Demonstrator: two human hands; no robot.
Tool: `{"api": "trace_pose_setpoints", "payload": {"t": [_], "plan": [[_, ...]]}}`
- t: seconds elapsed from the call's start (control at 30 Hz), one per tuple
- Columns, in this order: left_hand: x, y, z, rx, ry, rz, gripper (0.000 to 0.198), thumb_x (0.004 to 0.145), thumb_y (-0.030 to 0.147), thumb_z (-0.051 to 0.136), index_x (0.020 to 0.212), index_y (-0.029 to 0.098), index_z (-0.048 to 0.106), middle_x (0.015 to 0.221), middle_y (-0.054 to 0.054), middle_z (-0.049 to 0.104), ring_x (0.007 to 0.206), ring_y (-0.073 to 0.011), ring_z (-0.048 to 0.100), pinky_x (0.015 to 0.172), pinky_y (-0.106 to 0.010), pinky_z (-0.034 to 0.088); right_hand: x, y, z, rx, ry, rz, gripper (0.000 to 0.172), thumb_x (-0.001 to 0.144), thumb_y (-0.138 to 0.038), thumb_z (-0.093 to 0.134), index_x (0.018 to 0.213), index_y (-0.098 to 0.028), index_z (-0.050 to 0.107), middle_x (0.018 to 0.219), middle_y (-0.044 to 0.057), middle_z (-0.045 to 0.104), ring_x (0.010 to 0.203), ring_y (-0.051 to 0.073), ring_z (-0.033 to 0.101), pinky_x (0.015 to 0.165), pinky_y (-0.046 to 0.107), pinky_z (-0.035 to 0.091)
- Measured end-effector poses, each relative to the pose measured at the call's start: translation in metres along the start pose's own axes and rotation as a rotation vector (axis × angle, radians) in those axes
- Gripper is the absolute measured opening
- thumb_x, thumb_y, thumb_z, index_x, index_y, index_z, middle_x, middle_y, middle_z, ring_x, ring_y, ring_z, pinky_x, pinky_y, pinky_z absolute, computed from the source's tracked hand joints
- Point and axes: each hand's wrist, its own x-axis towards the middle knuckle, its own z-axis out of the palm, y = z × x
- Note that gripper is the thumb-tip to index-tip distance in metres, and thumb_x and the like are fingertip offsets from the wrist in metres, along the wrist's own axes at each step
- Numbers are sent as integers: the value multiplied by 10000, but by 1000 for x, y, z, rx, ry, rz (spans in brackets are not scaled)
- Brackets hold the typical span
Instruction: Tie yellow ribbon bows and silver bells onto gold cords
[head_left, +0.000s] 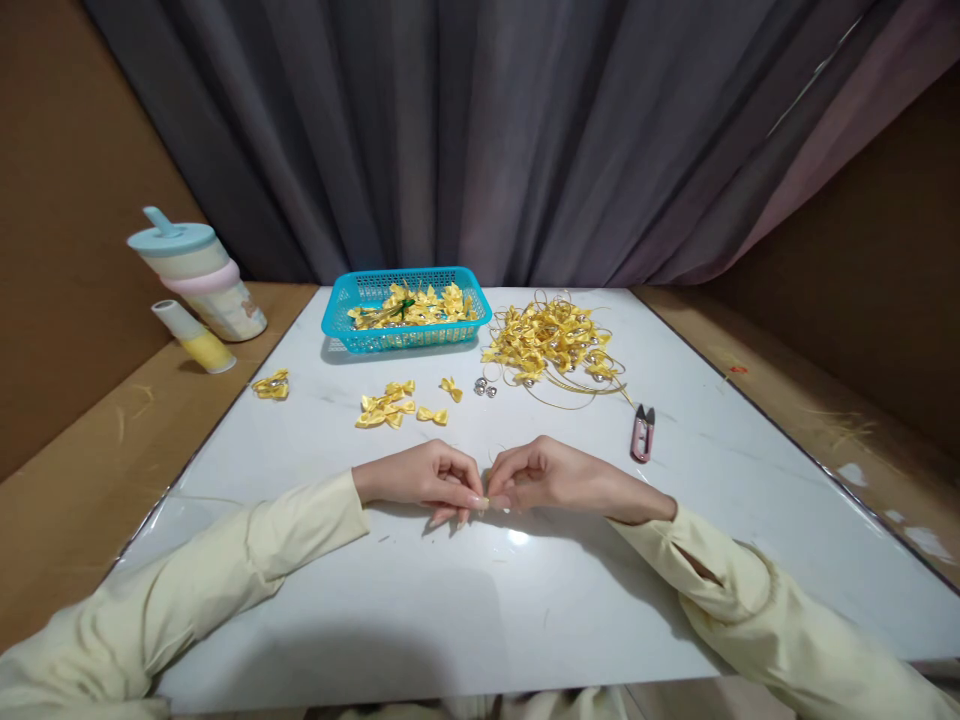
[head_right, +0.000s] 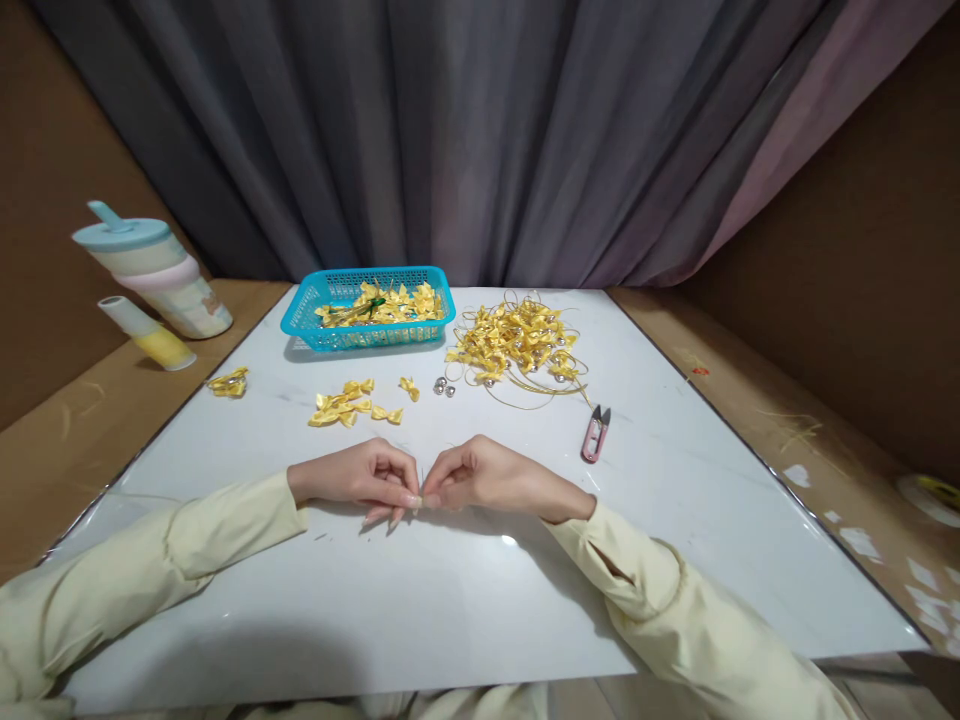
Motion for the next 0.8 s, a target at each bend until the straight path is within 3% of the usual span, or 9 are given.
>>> {"api": "trace_pose_setpoints", "payload": {"t": [0.8], "plan": [[0,1,0,8,13,-2,257,751,348,672,734,102,601,606,-11,626,402,-38,487,406,-152,382,0,0,-1,17,-3,-17,234,725,-331,640,811,-118,685,795,36,609,665,106,474,633,234,380]]}}
